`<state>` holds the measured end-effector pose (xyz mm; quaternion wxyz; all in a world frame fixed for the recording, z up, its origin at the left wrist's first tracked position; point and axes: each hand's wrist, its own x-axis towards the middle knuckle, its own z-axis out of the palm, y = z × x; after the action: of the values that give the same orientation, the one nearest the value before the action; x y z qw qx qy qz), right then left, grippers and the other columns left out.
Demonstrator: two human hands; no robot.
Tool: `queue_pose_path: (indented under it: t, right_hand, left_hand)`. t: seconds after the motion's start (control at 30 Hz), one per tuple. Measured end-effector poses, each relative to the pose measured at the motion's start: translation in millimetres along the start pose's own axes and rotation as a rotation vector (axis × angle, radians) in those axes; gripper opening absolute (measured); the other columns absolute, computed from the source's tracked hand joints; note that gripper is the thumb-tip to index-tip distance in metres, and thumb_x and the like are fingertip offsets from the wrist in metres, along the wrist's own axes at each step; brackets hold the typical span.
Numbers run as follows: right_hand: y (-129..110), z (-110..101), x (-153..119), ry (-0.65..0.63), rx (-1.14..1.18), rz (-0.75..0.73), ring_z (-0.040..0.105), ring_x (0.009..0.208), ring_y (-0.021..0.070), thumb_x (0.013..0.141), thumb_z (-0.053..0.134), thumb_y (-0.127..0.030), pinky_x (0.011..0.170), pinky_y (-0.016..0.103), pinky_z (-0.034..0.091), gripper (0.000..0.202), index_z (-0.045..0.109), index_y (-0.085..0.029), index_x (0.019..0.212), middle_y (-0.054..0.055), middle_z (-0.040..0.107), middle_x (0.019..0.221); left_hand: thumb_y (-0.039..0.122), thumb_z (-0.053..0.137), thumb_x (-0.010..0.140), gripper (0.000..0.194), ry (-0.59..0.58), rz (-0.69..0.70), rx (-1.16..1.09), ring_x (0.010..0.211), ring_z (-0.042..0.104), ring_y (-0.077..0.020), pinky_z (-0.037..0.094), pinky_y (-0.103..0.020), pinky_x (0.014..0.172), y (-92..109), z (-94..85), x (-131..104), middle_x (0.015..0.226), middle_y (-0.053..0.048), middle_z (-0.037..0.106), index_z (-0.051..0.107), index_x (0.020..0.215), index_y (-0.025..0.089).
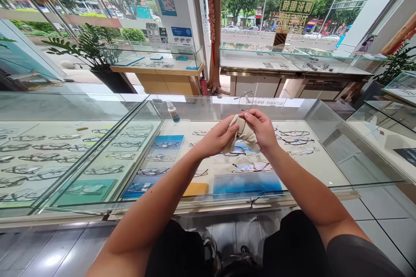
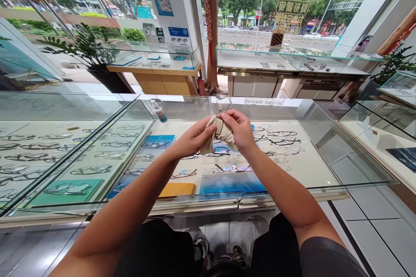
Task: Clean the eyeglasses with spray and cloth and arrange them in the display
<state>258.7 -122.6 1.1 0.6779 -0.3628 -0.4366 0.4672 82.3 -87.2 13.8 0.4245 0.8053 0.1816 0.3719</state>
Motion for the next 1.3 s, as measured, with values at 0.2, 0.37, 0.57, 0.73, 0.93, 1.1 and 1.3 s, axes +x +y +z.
queue_pose_path:
  t: [0.2,0.37,0.57,0.73,0.93,1.1,1.3]
  right_hand:
    - [4,1,0,-0.024,0.000,-0.034,0.068,0.091,0.0189,0.079,0.092,-0.058,0.091,0.036,0.058,0.032,0.082,-0.028,0.088,0.001,0.079,0.096]
    - [9,2,-2,-0.056,-0.052,-0.077,0.068,0.101,0.0208,0.080,0.091,-0.062,0.099,0.038,0.057,0.036,0.081,-0.030,0.090,0.002,0.079,0.101]
    - [3,2,-4,-0.090,-0.026,-0.091,0.069,0.104,0.0211,0.082,0.091,-0.053,0.104,0.039,0.056,0.027,0.080,-0.029,0.087,0.002,0.078,0.102]
    - [-5,-1,0,-0.016,-0.041,-0.096,0.069,0.106,0.0230,0.079,0.091,-0.054,0.103,0.041,0.056,0.029,0.079,-0.029,0.086,0.004,0.077,0.105]
    - [-11,-8,7,0.049,-0.053,-0.111,0.069,0.110,0.0239,0.080,0.089,-0.058,0.099,0.042,0.056,0.033,0.076,-0.031,0.092,0.004,0.079,0.115]
    - [-18,-15,11,0.081,0.001,-0.127,0.069,0.106,0.0221,0.081,0.088,-0.057,0.096,0.040,0.056,0.031,0.075,-0.032,0.094,0.003,0.079,0.117]
    - [-19,-16,10,0.110,-0.111,-0.213,0.069,0.110,0.0238,0.090,0.082,-0.053,0.102,0.043,0.055,0.024,0.074,-0.031,0.094,0.003,0.080,0.115]
  left_hand:
    - [0.060,0.065,0.103,0.046,0.091,-0.042,-0.007,0.085,0.062,-0.0198,0.051,-0.030,0.079,-4,5.1,0,0.095,-0.006,0.072,0.070,0.116,0.016]
    - [0.067,0.060,0.104,0.051,0.298,-0.026,0.033,0.072,0.053,-0.0163,0.045,-0.029,0.070,-7,15.8,1,0.075,-0.001,0.062,0.067,0.090,0.018]
    - [0.081,0.051,0.103,0.066,0.322,-0.021,-0.007,0.067,0.047,-0.0151,0.042,-0.030,0.067,-8,16.0,4,0.070,0.000,0.055,0.055,0.076,0.020]
    - [0.082,0.052,0.101,0.066,0.268,-0.023,-0.026,0.067,0.046,-0.0150,0.040,-0.030,0.064,-9,11.9,5,0.072,0.000,0.054,0.055,0.079,0.021]
    - [0.081,0.058,0.100,0.062,0.360,-0.048,-0.104,0.064,0.047,-0.0146,0.041,-0.030,0.060,-20,4.2,6,0.071,0.000,0.057,0.062,0.084,0.021]
    - [0.079,0.060,0.100,0.060,0.514,-0.093,-0.180,0.067,0.054,-0.0137,0.046,-0.027,0.061,-33,-3.8,9,0.077,-0.001,0.064,0.067,0.091,0.020]
    - [0.078,0.059,0.101,0.060,0.572,-0.080,-0.236,0.084,0.069,-0.0175,0.057,-0.030,0.072,-32,-0.5,10,0.095,-0.007,0.076,0.073,0.108,0.020]
